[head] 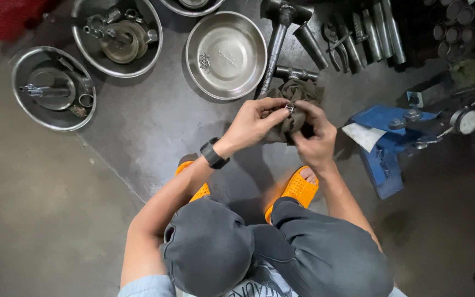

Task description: Assembling small mechanical components such as bearings and pins into a metal housing on a workbench.

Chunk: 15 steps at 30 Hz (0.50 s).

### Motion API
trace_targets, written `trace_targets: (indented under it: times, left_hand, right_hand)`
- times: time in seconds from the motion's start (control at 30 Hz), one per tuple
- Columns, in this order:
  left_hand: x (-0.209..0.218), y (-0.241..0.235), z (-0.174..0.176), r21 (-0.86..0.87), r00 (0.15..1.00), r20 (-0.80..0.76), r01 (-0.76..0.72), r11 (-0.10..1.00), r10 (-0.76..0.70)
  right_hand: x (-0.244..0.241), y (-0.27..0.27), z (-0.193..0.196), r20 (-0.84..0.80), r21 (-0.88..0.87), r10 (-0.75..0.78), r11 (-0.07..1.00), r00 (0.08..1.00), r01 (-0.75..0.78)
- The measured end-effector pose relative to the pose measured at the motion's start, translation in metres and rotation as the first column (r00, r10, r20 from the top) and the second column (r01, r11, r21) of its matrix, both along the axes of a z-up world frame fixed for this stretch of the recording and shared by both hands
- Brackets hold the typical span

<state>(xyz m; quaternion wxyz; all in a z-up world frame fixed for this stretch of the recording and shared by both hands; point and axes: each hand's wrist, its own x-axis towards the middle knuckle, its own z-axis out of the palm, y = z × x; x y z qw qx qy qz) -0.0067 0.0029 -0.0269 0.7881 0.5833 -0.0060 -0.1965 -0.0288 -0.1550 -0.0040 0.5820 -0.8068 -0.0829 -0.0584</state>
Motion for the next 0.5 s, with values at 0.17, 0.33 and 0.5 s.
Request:
trace_targets:
  times: [0.17,0.33,0.5]
  left_hand:
    - [0.0,0.007,-0.018,-0.203,0.999,0.035,-0.007,0.979,0.014]
    - [-0.004,-0.009,-0.024,-0.061,0.984,0.178,-0.015,0.998,0.025]
    - [-0.01,-0.013,-0.017,0.019,0.943,0.317,-0.118,0.993,0.106]
  right_hand:
    - [0.007,-0.009,-0.013,-0.256,0.309,-0.127,0.929,0.958,0.205]
    - [0.007,-0.001,-0.045,-0.305,0.277,-0.087,0.945,0.948,0.176]
    - [0.02,0.004,-0.059,-0.59,0.405,-0.157,0.791,0.792,0.458]
